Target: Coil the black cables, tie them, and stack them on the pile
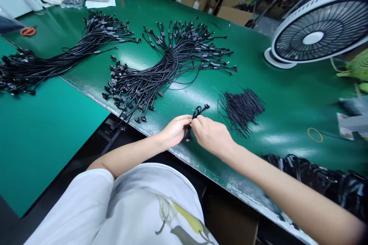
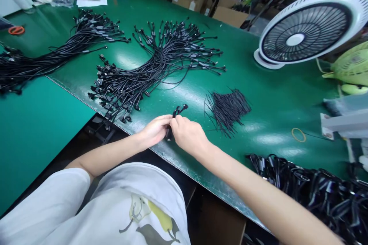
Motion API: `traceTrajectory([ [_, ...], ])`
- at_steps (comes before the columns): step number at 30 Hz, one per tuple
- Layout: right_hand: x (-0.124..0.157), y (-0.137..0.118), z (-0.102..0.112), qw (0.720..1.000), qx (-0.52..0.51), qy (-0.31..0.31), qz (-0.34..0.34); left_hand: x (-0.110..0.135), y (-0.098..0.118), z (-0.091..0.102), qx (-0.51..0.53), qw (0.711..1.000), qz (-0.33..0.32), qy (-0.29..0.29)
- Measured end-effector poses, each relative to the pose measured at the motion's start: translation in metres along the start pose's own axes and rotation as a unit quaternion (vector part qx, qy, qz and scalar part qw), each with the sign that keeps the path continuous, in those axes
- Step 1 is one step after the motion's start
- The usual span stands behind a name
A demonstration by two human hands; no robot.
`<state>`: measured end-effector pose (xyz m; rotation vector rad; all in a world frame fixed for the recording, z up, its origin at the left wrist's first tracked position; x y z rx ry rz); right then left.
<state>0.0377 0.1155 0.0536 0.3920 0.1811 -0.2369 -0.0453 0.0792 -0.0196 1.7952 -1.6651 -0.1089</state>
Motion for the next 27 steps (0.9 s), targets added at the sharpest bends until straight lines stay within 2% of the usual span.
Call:
traceTrajectory([
  [2,-0.001,0.011,-0.003,0.986,-0.122,-0.018,-0.114,0.004,0.013,-0.001,-0.008,0.995,-0.101,-0.009],
  [4,0.001,0.021,-0.007,0.946,-0.254,-0.018,-0.198,0.015,0.026,-0.004,-0.103,0.974,-0.193,-0.057],
  [6,0.006,0.028,-0.009,0.914,-0.322,-0.008,-0.245,0.025,0.029,-0.010,-0.247,0.935,-0.219,-0.130],
  [7,0.009,0.030,-0.008,0.913,-0.319,0.000,-0.256,0.027,0.026,-0.011,-0.309,0.915,-0.204,-0.161],
  [9,0.014,0.028,-0.002,0.936,-0.247,0.020,-0.248,0.025,0.019,-0.007,-0.374,0.898,-0.149,-0.177],
  [10,0.016,0.024,0.003,0.954,-0.192,0.031,-0.230,0.020,0.017,-0.003,-0.377,0.904,-0.121,-0.163],
  [13,0.020,0.004,0.018,0.986,-0.049,0.062,-0.146,0.005,0.010,0.003,-0.280,0.950,-0.013,-0.136],
  [15,0.022,-0.006,0.025,0.991,-0.030,0.079,-0.107,0.001,0.012,0.000,-0.188,0.971,0.033,-0.144],
  [17,0.023,-0.007,0.024,0.989,-0.060,0.080,-0.106,0.005,0.022,-0.006,-0.127,0.982,0.012,-0.141],
  [19,0.024,0.001,0.016,0.984,-0.104,0.063,-0.128,0.015,0.033,-0.010,-0.134,0.979,-0.056,-0.141],
  [21,0.025,0.012,0.006,0.976,-0.142,0.044,-0.157,0.027,0.036,-0.016,-0.216,0.953,-0.113,-0.179],
  [23,0.026,0.020,-0.001,0.967,-0.177,0.030,-0.179,0.035,0.030,-0.017,-0.333,0.906,-0.150,-0.215],
  [25,0.027,0.022,-0.002,0.957,-0.218,0.024,-0.192,0.034,0.020,-0.012,-0.412,0.872,-0.157,-0.211],
  [27,0.028,0.016,0.002,0.941,-0.275,0.026,-0.195,0.025,0.011,-0.003,-0.410,0.887,-0.113,-0.182],
])
Point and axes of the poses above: each hand's wrist, its own x-axis away from the middle knuckle, its own z-axis out of the back of the hand, y = z × x, the point moved 5 cm from there along -x, towards the middle knuckle, and after that the axes turned 12 degrees about x, right-handed, at the moved point
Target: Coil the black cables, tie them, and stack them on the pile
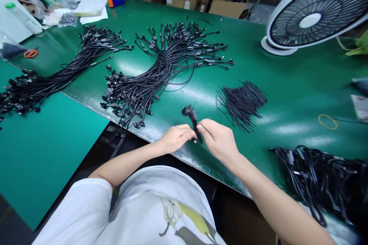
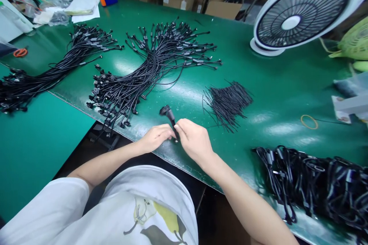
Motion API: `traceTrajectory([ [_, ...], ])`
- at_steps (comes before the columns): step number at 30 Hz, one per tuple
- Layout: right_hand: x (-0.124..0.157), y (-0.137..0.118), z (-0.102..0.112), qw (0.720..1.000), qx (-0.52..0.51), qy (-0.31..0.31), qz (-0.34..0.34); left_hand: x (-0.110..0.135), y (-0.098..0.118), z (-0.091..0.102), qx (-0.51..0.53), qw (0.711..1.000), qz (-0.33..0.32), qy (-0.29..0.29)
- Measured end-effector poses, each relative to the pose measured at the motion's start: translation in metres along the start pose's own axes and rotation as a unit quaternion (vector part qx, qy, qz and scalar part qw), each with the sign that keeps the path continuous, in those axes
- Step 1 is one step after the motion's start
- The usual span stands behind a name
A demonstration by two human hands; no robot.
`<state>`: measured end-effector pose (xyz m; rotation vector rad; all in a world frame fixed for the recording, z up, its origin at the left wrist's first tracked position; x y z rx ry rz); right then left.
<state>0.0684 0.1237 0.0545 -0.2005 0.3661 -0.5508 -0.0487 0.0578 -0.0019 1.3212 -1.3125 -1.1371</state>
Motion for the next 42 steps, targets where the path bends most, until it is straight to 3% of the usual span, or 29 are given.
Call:
traceTrajectory([
  [2,0.005,-0.010,-0.002,0.998,-0.062,-0.016,0.002,-0.005,-0.008,0.002,0.092,0.994,0.064,0.009],
  [4,0.008,-0.018,-0.009,0.993,-0.110,-0.048,0.000,-0.007,0.000,0.005,0.162,0.984,0.075,0.019],
  [7,0.009,-0.010,-0.018,0.982,-0.157,-0.087,-0.061,-0.002,0.034,0.009,0.076,0.996,-0.034,0.010],
  [9,0.007,0.003,-0.018,0.972,-0.182,-0.089,-0.118,0.007,0.048,0.000,-0.009,0.994,-0.085,-0.064],
  [11,0.006,0.012,-0.016,0.966,-0.191,-0.081,-0.152,0.016,0.044,-0.010,-0.035,0.989,-0.068,-0.130],
  [12,0.005,0.015,-0.014,0.967,-0.188,-0.077,-0.155,0.018,0.038,-0.012,-0.031,0.989,-0.048,-0.133],
  [15,0.004,0.013,-0.011,0.978,-0.155,-0.060,-0.126,0.017,0.017,-0.008,0.045,0.998,0.008,-0.035],
  [18,0.005,0.004,-0.010,0.989,-0.115,-0.049,-0.083,0.015,0.004,-0.001,0.145,0.987,0.056,0.039],
  [22,0.007,-0.009,-0.012,0.994,-0.087,-0.060,-0.024,0.016,0.001,0.005,0.106,0.988,0.092,0.071],
  [25,0.010,-0.019,-0.013,0.998,0.039,-0.044,-0.009,0.015,0.004,0.009,0.061,0.990,0.072,0.107],
  [29,0.017,-0.030,-0.025,0.989,0.135,-0.037,-0.037,0.010,0.008,0.007,0.035,0.991,0.049,0.118],
  [35,0.023,-0.020,-0.043,0.994,0.039,-0.090,-0.052,0.005,0.013,0.013,-0.027,0.996,0.029,0.080],
  [40,0.028,-0.003,-0.035,0.994,0.079,-0.029,-0.076,0.003,0.019,0.037,0.058,0.989,-0.025,0.135],
  [42,0.030,-0.001,-0.036,0.992,0.068,-0.048,-0.092,0.001,0.021,0.039,0.075,0.987,-0.021,0.138],
])
Point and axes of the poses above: each hand's wrist, its own x-axis away from the middle knuckle, its own z-axis out of the back of the hand, y = z × x, the point moved 5 cm from there along -x, towards the middle knuckle, and after that the axes turned 12 degrees about x, right-handed, at the moved point
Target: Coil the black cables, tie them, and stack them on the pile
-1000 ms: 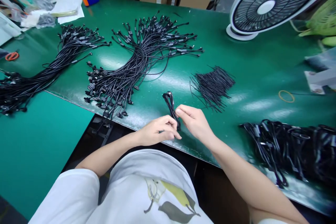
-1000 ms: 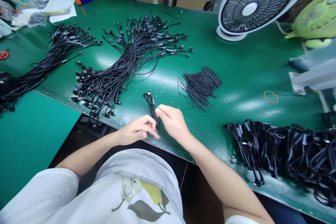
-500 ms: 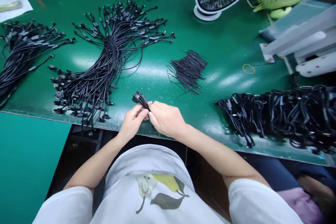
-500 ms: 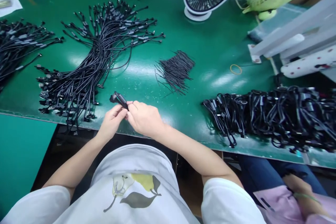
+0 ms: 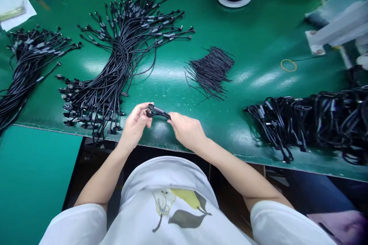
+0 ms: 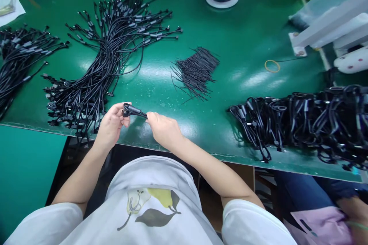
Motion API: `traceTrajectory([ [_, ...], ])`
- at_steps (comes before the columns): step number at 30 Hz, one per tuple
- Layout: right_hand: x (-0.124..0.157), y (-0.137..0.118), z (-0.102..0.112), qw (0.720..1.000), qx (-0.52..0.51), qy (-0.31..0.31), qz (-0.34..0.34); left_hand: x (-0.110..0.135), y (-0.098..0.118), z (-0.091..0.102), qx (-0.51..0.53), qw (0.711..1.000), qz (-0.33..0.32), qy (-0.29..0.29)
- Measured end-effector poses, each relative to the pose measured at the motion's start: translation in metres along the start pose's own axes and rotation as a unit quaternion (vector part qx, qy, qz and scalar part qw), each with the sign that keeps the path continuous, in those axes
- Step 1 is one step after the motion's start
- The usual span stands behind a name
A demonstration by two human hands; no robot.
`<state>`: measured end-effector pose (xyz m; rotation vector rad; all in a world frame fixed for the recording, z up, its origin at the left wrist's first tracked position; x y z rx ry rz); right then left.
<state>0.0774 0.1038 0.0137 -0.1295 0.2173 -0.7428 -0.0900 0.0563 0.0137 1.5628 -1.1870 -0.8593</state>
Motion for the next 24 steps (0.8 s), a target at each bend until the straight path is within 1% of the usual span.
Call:
traceTrajectory([
  [1,0.000,0.000,-0.002,0.999,-0.025,-0.025,-0.003,-0.001,0.001,0.000,-0.003,1.000,-0.001,0.007],
  [3,0.001,0.000,-0.004,0.991,-0.109,-0.072,-0.013,-0.001,0.006,-0.002,-0.025,0.999,-0.019,0.020],
  [4,0.001,0.001,-0.004,0.982,-0.163,-0.092,-0.019,-0.001,0.010,-0.004,-0.043,0.998,-0.035,0.014],
  [5,0.001,0.002,-0.003,0.968,-0.223,-0.108,-0.029,-0.001,0.013,-0.007,-0.066,0.996,-0.053,-0.003],
  [6,0.001,0.004,-0.003,0.949,-0.288,-0.123,-0.039,0.000,0.017,-0.009,-0.098,0.992,-0.074,-0.028],
  [7,0.002,0.005,-0.004,0.922,-0.357,-0.140,-0.050,0.001,0.021,-0.011,-0.138,0.984,-0.096,-0.056],
  [8,0.002,0.007,-0.004,0.888,-0.426,-0.164,-0.058,0.001,0.026,-0.014,-0.180,0.973,-0.119,-0.084],
  [10,0.005,0.008,-0.007,0.805,-0.548,-0.216,-0.067,0.001,0.033,-0.017,-0.244,0.947,-0.162,-0.134],
  [12,0.008,0.007,-0.008,0.727,-0.630,-0.265,-0.065,-0.001,0.037,-0.017,-0.274,0.929,-0.193,-0.155],
  [13,0.009,0.006,-0.009,0.699,-0.653,-0.284,-0.061,-0.004,0.038,-0.017,-0.275,0.927,-0.203,-0.158],
  [14,0.010,0.005,-0.009,0.681,-0.665,-0.301,-0.056,-0.006,0.038,-0.017,-0.266,0.928,-0.205,-0.160],
  [15,0.011,0.004,-0.010,0.676,-0.666,-0.313,-0.053,-0.009,0.035,-0.018,-0.247,0.934,-0.198,-0.166],
  [16,0.010,0.004,-0.011,0.681,-0.659,-0.316,-0.053,-0.011,0.031,-0.019,-0.221,0.942,-0.180,-0.177],
  [17,0.009,0.004,-0.012,0.697,-0.644,-0.311,-0.057,-0.013,0.026,-0.021,-0.191,0.951,-0.155,-0.188],
  [18,0.007,0.006,-0.013,0.724,-0.619,-0.296,-0.065,-0.015,0.020,-0.023,-0.163,0.959,-0.125,-0.195],
  [19,0.004,0.008,-0.013,0.762,-0.584,-0.268,-0.075,-0.016,0.015,-0.025,-0.142,0.966,-0.099,-0.192],
  [21,-0.001,0.014,-0.011,0.842,-0.495,-0.196,-0.094,-0.017,0.009,-0.028,-0.119,0.977,-0.071,-0.161],
  [22,-0.003,0.016,-0.009,0.871,-0.452,-0.163,-0.100,-0.016,0.007,-0.029,-0.112,0.981,-0.065,-0.141],
  [23,-0.004,0.018,-0.007,0.892,-0.419,-0.137,-0.103,-0.016,0.007,-0.030,-0.102,0.985,-0.062,-0.126],
  [24,-0.005,0.019,-0.005,0.903,-0.400,-0.118,-0.105,-0.015,0.007,-0.031,-0.089,0.987,-0.054,-0.120],
])
Point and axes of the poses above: each hand's wrist, its own x-axis away from the middle knuckle, its own z-axis out of the back of the hand, y = z × x, the point moved 5 cm from there along -x, towards the middle knuckle, and after that the axes turned 12 degrees about x, right-handed, at the moved point
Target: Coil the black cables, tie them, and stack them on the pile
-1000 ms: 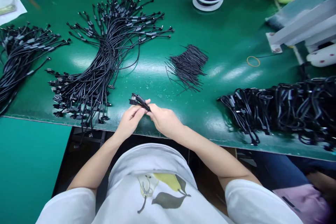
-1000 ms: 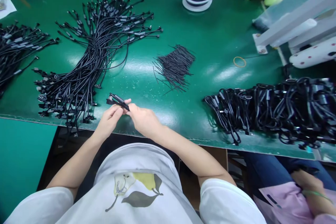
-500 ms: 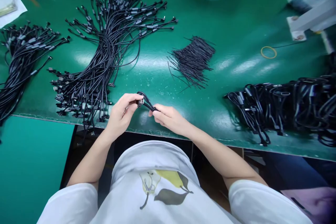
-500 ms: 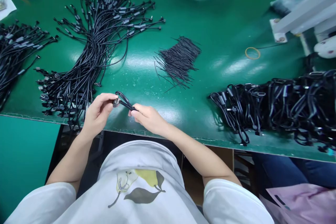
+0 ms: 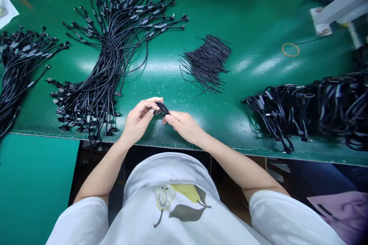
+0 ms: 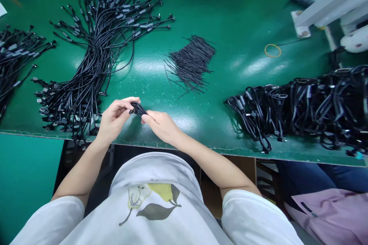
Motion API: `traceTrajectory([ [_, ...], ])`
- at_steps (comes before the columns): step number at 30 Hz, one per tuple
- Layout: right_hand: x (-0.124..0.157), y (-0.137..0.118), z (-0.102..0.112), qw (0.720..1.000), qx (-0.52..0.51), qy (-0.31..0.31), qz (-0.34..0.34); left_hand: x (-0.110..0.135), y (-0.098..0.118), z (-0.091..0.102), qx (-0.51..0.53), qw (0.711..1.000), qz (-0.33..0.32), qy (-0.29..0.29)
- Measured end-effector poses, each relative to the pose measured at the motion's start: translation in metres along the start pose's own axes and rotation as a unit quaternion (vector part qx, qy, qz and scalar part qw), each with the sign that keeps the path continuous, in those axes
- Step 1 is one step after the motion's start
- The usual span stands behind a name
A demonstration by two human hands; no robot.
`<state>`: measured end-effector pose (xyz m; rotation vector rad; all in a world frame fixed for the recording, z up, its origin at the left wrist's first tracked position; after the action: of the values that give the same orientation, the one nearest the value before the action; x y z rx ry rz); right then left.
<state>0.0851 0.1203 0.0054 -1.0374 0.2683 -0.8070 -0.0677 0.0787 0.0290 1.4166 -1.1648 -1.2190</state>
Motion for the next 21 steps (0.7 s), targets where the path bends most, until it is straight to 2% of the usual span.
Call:
traceTrajectory([
  [4,0.000,0.000,0.003,1.000,0.006,0.014,0.006,0.002,0.002,-0.007,0.051,0.998,0.032,-0.015],
  [8,0.001,-0.001,0.002,0.999,0.040,-0.007,0.015,0.003,0.005,-0.008,0.013,0.999,0.039,-0.012],
  [10,0.003,-0.002,0.003,0.995,0.098,0.011,0.022,0.002,0.005,-0.008,0.002,0.999,0.045,-0.023],
  [12,0.005,-0.004,0.002,0.980,0.187,0.058,0.042,0.002,0.003,-0.007,0.010,0.998,0.050,-0.028],
  [15,0.006,-0.006,-0.004,0.928,0.343,0.133,0.056,0.001,-0.001,-0.008,0.030,0.998,0.056,-0.016],
  [17,0.005,-0.004,-0.009,0.902,0.403,0.148,0.047,0.001,-0.005,-0.009,0.037,0.997,0.062,-0.003],
  [19,0.004,0.000,-0.008,0.900,0.411,0.141,0.033,0.002,-0.008,-0.011,0.038,0.997,0.059,0.012],
  [21,0.004,0.002,-0.003,0.920,0.372,0.123,0.030,0.002,-0.008,-0.012,0.039,0.998,0.034,0.031],
])
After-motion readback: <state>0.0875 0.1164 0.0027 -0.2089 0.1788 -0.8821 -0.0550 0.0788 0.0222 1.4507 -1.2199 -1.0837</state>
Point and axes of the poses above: each hand's wrist, its own x-axis away from the middle knuckle, its own z-axis out of the back of the hand, y = z × x, the point moved 5 cm from there along -x, towards the middle knuckle, and after that the axes turned 12 degrees about x, right-handed, at the moved point
